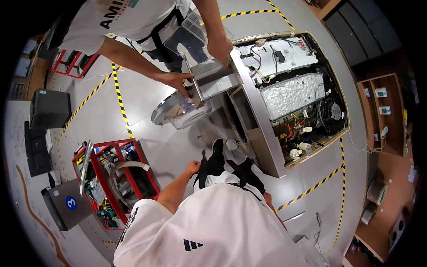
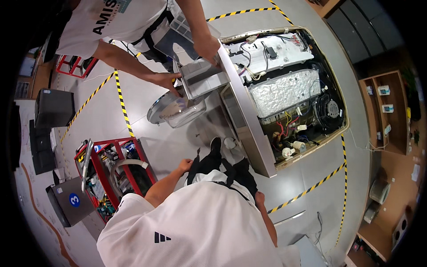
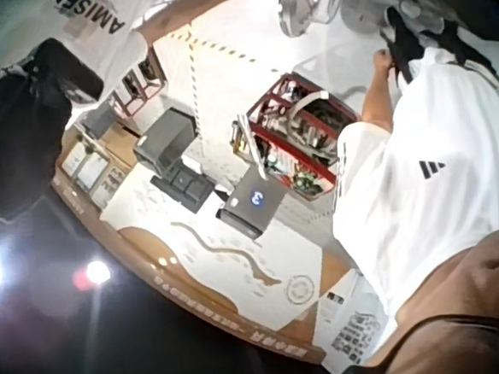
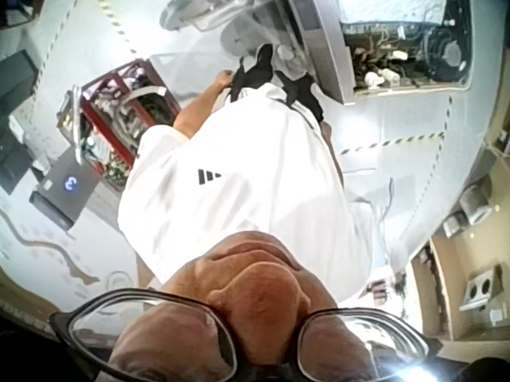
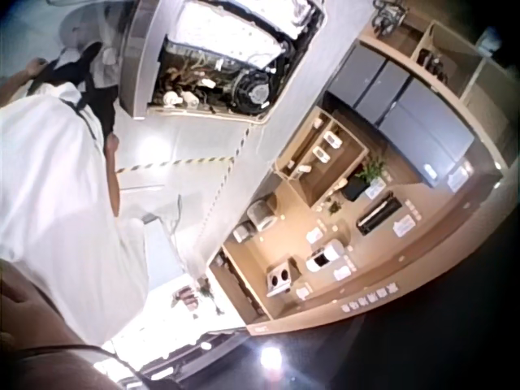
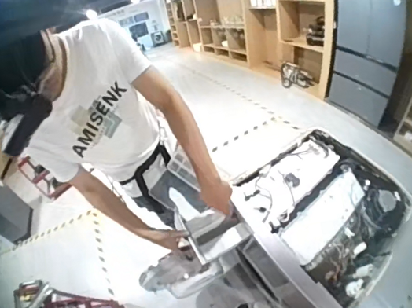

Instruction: The person removes the front panel of a washing machine using a screwdriver and then disconnects several wiring connectors from an internal circuit board.

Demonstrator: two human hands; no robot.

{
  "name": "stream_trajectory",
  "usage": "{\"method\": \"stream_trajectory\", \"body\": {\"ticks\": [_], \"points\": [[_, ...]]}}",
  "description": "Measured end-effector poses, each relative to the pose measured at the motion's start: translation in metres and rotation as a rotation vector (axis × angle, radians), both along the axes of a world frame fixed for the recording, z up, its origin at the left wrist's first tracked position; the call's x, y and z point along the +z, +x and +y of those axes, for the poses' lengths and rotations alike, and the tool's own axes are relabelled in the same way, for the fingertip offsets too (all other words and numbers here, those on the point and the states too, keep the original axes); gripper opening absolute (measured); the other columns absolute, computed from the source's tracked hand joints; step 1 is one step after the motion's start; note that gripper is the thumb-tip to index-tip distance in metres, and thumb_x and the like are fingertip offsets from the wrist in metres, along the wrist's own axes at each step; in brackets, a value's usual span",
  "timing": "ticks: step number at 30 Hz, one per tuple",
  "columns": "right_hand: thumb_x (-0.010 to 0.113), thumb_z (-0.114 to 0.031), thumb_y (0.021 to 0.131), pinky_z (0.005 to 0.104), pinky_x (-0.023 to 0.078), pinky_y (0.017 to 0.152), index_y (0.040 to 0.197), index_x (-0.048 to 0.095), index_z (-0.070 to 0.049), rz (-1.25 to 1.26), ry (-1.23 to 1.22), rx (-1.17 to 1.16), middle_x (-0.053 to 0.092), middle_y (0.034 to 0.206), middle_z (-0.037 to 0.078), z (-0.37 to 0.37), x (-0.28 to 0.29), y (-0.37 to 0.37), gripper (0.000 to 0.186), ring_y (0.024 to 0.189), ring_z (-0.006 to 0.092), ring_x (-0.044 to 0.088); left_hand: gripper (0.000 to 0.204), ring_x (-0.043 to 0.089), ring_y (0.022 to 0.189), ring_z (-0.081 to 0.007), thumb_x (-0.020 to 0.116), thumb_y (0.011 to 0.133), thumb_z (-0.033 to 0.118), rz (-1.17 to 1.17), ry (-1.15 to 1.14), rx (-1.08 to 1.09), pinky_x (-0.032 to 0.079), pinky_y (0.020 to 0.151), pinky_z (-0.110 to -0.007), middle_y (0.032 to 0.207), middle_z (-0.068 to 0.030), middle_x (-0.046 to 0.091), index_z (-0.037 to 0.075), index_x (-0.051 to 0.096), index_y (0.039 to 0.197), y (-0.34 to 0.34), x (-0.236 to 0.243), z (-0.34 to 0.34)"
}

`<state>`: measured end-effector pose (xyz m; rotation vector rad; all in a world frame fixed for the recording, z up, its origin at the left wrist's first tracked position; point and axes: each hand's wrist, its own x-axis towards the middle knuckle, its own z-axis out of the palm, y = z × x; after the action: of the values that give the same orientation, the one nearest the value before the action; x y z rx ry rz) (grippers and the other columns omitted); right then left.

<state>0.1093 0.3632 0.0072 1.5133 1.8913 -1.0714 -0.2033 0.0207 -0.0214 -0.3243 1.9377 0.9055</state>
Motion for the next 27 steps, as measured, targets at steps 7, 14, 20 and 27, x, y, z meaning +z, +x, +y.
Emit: {"method": "stream_trajectory", "body": {"ticks": [7, 14, 20, 27], "points": [[0.048, -0.033, 0.085, 0.0429, 0.047, 0.082, 0.098, 0.067, 0.000, -0.056, -0.030, -0.056, 0.065, 0.096, 0.025, -0.022, 0.006, -0.002, 0.041, 0.095, 0.0385, 0.062, 0.022, 0.063, 0.065, -0.0152, 0.053, 0.088, 0.021, -0.119, 0.016, 0.030, 0.051, 0.054, -0.030, 0.079, -0.0075, 0.066, 0.005, 0.065, 0.097, -0.019, -0.011, -0.019], [0.048, -0.036, 0.084, 0.0430, 0.047, 0.083, 0.100, 0.068, -0.004, -0.084, -0.044, -0.046, 0.065, 0.099, 0.024, -0.034, -0.007, 0.002, 0.041, 0.096, 0.0395, 0.062, 0.023, 0.062, 0.069, -0.0147, 0.054, 0.089, 0.024, -0.137, 0.079, -0.006, 0.049, 0.057, -0.029, 0.083, -0.0065, 0.067, 0.004, 0.063, 0.099, -0.045, 0.017, 0.007], [0.048, -0.040, 0.085, 0.0436, 0.048, 0.080, 0.095, 0.068, -0.003, 0.013, -0.076, -0.200, 0.066, 0.094, 0.023, -0.044, -0.002, 0.015, 0.043, 0.092, 0.0373, 0.063, 0.029, 0.061, 0.076, -0.0145, 0.056, 0.089, 0.026, -0.033, 0.045, -0.187, 0.050, 0.067, -0.030, 0.088, -0.0087, 0.068, 0.002, 0.067, 0.101, -0.039, 0.034, 0.041], [0.046, -0.043, 0.089, 0.0430, 0.047, 0.076, 0.097, 0.065, -0.004, 0.077, 0.013, -0.171, 0.065, 0.092, 0.024, -0.057, -0.041, 0.054, 0.044, 0.086, 0.0357, 0.063, 0.027, 0.066, 0.080, -0.0211, 0.059, 0.084, 0.028, 0.127, 0.031, -0.436, 0.050, 0.075, -0.034, 0.087, -0.0108, 0.070, 0.009, 0.071, 0.097, -0.025, -0.002, 0.038]]}}
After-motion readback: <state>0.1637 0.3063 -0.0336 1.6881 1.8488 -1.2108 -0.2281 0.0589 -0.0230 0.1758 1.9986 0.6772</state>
